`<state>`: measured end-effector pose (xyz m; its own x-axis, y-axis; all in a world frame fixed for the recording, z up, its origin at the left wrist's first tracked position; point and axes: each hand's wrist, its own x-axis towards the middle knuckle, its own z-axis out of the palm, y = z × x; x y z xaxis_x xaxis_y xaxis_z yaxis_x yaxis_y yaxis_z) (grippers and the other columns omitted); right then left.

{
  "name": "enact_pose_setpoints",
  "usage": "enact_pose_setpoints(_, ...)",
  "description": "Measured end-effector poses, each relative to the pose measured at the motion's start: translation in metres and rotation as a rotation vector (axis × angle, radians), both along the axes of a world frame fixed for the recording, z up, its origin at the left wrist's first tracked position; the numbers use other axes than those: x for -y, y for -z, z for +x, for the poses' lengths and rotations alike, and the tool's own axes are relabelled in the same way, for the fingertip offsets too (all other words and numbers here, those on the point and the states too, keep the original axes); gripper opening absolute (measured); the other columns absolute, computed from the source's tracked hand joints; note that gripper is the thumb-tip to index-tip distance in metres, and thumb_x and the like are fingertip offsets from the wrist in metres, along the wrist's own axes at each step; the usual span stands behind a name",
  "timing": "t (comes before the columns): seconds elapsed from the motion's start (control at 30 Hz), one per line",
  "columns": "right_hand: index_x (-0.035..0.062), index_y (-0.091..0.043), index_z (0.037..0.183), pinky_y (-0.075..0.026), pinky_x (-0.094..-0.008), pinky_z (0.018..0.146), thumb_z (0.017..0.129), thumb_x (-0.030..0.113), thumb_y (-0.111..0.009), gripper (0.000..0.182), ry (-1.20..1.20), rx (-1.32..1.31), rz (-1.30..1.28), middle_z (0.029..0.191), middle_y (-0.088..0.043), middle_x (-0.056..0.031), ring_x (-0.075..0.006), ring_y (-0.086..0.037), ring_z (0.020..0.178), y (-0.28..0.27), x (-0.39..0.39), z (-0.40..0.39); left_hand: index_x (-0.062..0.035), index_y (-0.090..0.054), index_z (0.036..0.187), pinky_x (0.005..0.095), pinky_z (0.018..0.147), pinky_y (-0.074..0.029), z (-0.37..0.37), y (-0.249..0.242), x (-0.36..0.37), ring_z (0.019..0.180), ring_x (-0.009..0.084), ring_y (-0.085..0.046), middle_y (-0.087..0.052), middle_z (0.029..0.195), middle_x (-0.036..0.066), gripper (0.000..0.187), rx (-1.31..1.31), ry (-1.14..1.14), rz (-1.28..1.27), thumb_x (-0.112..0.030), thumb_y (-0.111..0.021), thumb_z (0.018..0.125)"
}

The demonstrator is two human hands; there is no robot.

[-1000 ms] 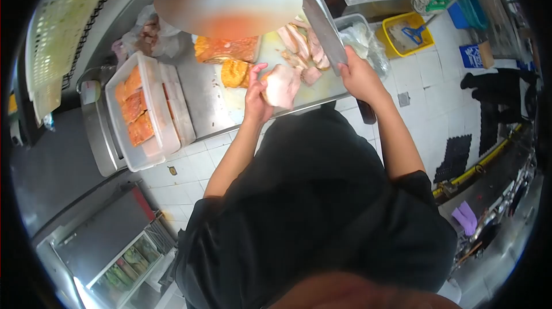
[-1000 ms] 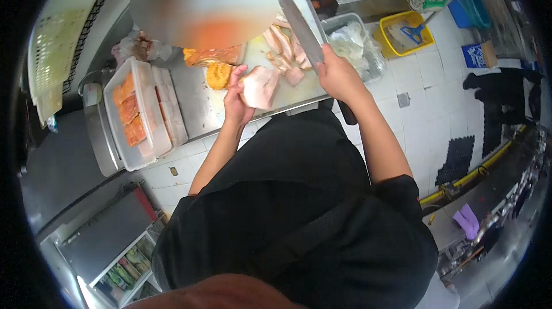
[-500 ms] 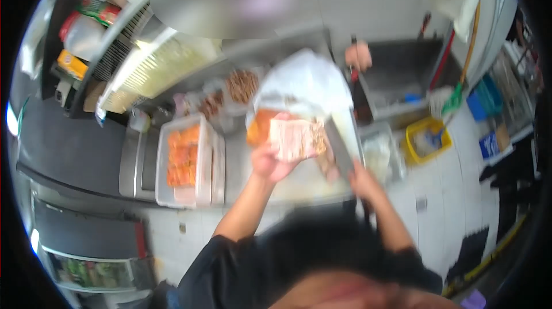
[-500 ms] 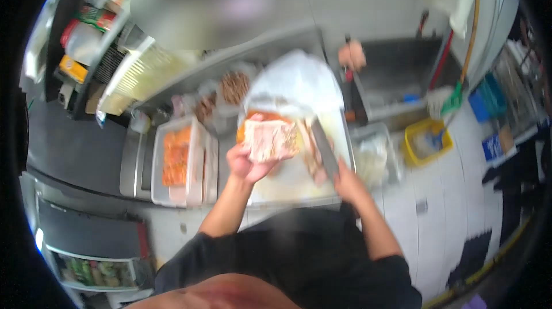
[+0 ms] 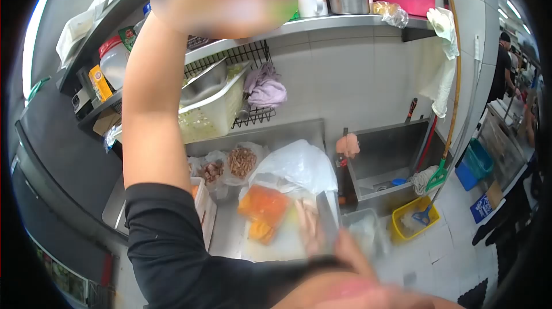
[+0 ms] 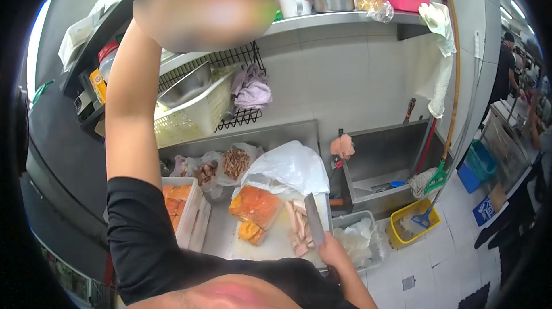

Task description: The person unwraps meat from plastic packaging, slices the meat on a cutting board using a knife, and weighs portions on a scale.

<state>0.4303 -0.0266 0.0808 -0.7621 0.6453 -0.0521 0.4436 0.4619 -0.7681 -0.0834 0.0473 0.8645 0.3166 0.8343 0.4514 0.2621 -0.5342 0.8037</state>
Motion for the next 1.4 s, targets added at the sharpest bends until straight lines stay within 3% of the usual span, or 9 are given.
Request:
enact_pose_setpoints(0.07, -0.0048, -0.049, 0.114, -0.052, -0.0493, 0.073, 0.088, 0.013, -0.051, 0.032, 0.011, -0.128, -0.102, 0.092, -0.064, -0.0304, -0.0435, -0.066, 0.079, 0.037, -0.011, -0.003, -0.0056, -0.063, 0.094, 0.0347, 0.057, -0.048, 0.058, 0.024, -0.01, 0.074, 0.0183, -0.061, -0.066, 0.088, 0.006, 0.014, -0.51, -0.639, 0.745, -0.005, -0.064, 0.08)
enact_pose_setpoints(0.2, -0.0045, -0.05, 0.113, -0.053, -0.0459, 0.066, 0.087, 0.012, -0.052, 0.031, 0.086, -0.167, -0.303, 0.088, -0.065, -0.0271, -0.0366, -0.069, 0.071, 0.027, -0.012, 0.005, -0.0073, -0.067, 0.078, 0.0372, 0.063, -0.05, 0.085, 0.051, -0.016, 0.072, 0.0178, -0.062, -0.066, 0.076, 0.008, 0.018, -0.291, -0.77, 0.367, -0.02, -0.058, 0.086)
enact_pose_setpoints(0.23, -0.004, -0.05, 0.113, -0.053, -0.0458, 0.066, 0.087, 0.013, -0.053, 0.032, 0.125, -0.049, -0.308, 0.089, -0.065, -0.027, -0.0356, -0.069, 0.071, 0.007, -0.009, 0.009, 0.0014, -0.048, 0.127, 0.0347, 0.091, -0.049, 0.078, 0.043, -0.019, 0.101, 0.0219, -0.063, -0.064, 0.11, 0.015, 0.06, -0.686, -1.424, 0.462, -0.029, -0.067, 0.079)
enact_pose_setpoints(0.33, -0.0024, -0.05, 0.114, -0.053, -0.0459, 0.067, 0.086, 0.013, -0.054, 0.032, 0.184, 0.0, -0.372, 0.089, -0.066, -0.0267, -0.0358, -0.069, 0.071, -0.028, -0.003, 0.019, 0.0019, -0.055, 0.121, 0.0354, 0.089, -0.049, 0.056, 0.043, -0.031, 0.098, 0.0222, -0.064, -0.067, 0.107, 0.016, 0.061, -0.645, -1.383, 0.377, -0.039, -0.066, 0.077)
enact_pose_setpoints(0.43, -0.0012, -0.05, 0.115, -0.053, -0.0455, 0.065, 0.086, 0.013, -0.054, 0.033, 0.138, -0.247, -0.163, 0.086, -0.066, -0.0252, -0.0348, -0.069, 0.068, 0.061, -0.016, 0.014, -0.0004, -0.056, 0.121, 0.0346, 0.088, -0.048, 0.05, 0.045, -0.029, 0.095, 0.0221, -0.064, -0.068, 0.105, 0.014, 0.057, -0.792, -1.409, 0.368, -0.037, -0.065, 0.078)
enact_pose_setpoints(0.8, -0.002, -0.051, 0.114, -0.053, -0.0438, 0.064, 0.085, 0.014, -0.052, 0.033, 0.118, -0.18, -0.292, 0.081, -0.066, -0.0227, -0.0331, -0.068, 0.064, 0.025, -0.012, 0.013, -0.0058, -0.072, 0.087, 0.0383, 0.069, -0.052, 0.099, 0.061, 0.008, 0.078, 0.0206, -0.065, -0.07, 0.084, 0.012, 0.036, -0.934, -1.277, 0.208, -0.04, -0.06, 0.086)
enact_pose_setpoints(1.13, -0.0029, -0.052, 0.115, -0.053, -0.0455, 0.073, 0.084, 0.018, -0.054, 0.037, 0.092, -0.173, -0.118, 0.085, -0.067, -0.0257, -0.0373, -0.069, 0.072, 0.078, -0.013, 0.015, -0.0032, -0.073, 0.091, 0.0393, 0.076, -0.052, 0.095, 0.056, 0.007, 0.085, 0.0248, -0.068, -0.072, 0.092, 0.013, 0.047, -0.916, -1.313, 0.276, -0.049, -0.064, 0.083)
enact_pose_setpoints(1.2, -0.0029, -0.052, 0.115, -0.052, -0.0464, 0.074, 0.084, 0.018, -0.054, 0.037, 0.101, -0.147, -0.213, 0.086, -0.067, -0.0264, -0.039, -0.068, 0.074, 0.043, -0.007, 0.018, -0.0086, -0.06, 0.123, 0.0303, 0.091, -0.047, 0.088, 0.066, 0.0, 0.1, 0.0198, -0.063, -0.066, 0.114, 0.011, 0.051, -0.753, -1.336, 0.217, -0.042, -0.066, 0.084)
enact_pose_setpoints(1.4, -0.0027, -0.051, 0.116, -0.051, -0.0507, 0.078, 0.085, 0.018, -0.054, 0.037, 0.118, -0.182, -0.206, 0.091, -0.066, -0.0295, -0.0453, -0.066, 0.084, 0.019, 0.008, 0.025, -0.0052, -0.07, 0.094, 0.0396, 0.079, -0.052, 0.064, 0.052, -0.014, 0.087, 0.0249, -0.067, -0.071, 0.092, 0.011, 0.043, -0.613, -0.944, 0.466, -0.047, -0.063, 0.086)
